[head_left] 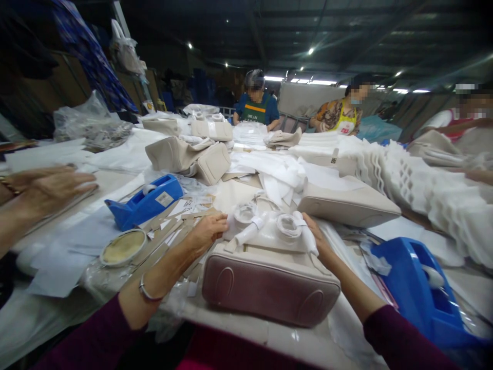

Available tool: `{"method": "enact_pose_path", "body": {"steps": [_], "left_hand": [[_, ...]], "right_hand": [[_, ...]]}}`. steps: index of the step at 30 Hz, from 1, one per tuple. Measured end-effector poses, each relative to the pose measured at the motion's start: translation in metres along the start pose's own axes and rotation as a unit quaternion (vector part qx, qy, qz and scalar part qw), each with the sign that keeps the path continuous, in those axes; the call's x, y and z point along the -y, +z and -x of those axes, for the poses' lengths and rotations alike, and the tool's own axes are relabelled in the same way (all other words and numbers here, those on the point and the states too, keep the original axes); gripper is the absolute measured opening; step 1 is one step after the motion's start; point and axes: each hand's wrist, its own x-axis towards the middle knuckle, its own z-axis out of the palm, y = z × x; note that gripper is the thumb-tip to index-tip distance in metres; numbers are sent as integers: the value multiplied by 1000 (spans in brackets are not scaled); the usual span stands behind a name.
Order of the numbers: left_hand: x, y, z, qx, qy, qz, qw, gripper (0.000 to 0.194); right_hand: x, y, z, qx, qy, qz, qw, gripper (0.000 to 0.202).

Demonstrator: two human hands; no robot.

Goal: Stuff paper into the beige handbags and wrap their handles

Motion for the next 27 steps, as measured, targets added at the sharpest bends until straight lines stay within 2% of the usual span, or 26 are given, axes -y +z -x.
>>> {"method": "enact_pose_path", "body": {"steps": [3,8,10,12,14,17,20,23,27], "left_hand": [[7,-6,4,51,-10,-14,999,33],[18,-16,10,110,-50,-65,991,15],[21,-19,10,110,-47,-79,990,14],[23,-21,8,108,-46,-86,989,14],[24,-22,6,111,-46,-86,989,14],[25,-22,5,118,-42,-77,989,14],[25,-22,4,118,-35,-78,989,12],[26,-22,4,115,-39,-82,989,14],[25,-21,7,105,-30,-77,991,12]], "right_hand": [[4,1,3,-2,7,4,1000,21],[3,4,1,-10,29,12,999,24],[2,1,2,-45,31,29,998,28],[3,-6,9,-110,23,37,993,34],[8,-14,21,-141,34,-12,989,37],[21,-24,43,-78,109,-159,978,40],[32,-28,55,-11,166,-266,950,48],[37,-26,57,18,197,-313,929,51],[42,-23,60,54,201,-308,928,56]]}}
